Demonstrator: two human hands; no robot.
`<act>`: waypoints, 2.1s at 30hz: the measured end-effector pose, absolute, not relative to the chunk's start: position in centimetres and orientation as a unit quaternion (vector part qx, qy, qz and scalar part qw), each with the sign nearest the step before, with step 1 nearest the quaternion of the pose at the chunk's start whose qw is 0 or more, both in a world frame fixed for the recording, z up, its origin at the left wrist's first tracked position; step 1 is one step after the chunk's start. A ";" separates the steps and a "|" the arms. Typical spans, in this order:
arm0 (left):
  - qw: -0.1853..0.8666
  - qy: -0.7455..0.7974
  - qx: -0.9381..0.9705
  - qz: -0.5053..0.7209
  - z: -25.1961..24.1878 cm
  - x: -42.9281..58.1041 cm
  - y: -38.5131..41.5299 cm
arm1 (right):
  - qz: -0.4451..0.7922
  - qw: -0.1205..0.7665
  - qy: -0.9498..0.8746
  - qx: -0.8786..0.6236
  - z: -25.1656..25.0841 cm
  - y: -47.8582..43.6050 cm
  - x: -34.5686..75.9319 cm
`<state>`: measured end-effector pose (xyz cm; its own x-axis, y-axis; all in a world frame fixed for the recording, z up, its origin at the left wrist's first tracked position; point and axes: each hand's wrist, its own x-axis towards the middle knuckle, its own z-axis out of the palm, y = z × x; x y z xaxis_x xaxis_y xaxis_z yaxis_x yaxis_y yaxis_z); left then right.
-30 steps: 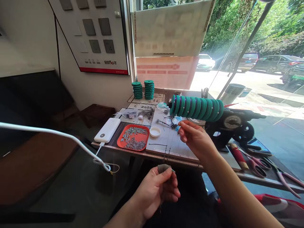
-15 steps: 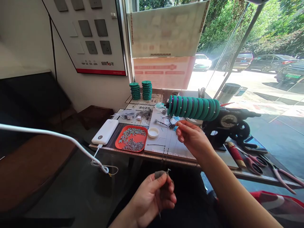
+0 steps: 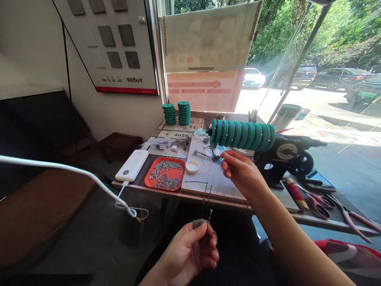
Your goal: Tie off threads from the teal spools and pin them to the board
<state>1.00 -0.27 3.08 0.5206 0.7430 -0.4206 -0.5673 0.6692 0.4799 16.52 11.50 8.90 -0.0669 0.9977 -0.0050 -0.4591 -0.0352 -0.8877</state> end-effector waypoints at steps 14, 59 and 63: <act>0.856 0.331 0.131 0.374 2.9 1.0 -0.3 | 0.619 0.588 -0.375 -0.361 8.9 11.6 16.7; 0.808 0.333 0.261 0.410 4.7 2.3 3.5 | 0.713 0.440 -0.412 -0.360 5.0 4.9 15.2; 0.811 0.331 0.254 0.411 4.7 2.3 3.4 | 0.720 0.448 -0.389 -0.360 4.1 4.1 14.8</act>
<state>2.26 3.38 4.70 0.4442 0.8341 -0.3271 -0.4976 0.5333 0.6841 14.79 4.15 4.08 -0.3396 0.9250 -0.1706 -0.3651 -0.2968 -0.8824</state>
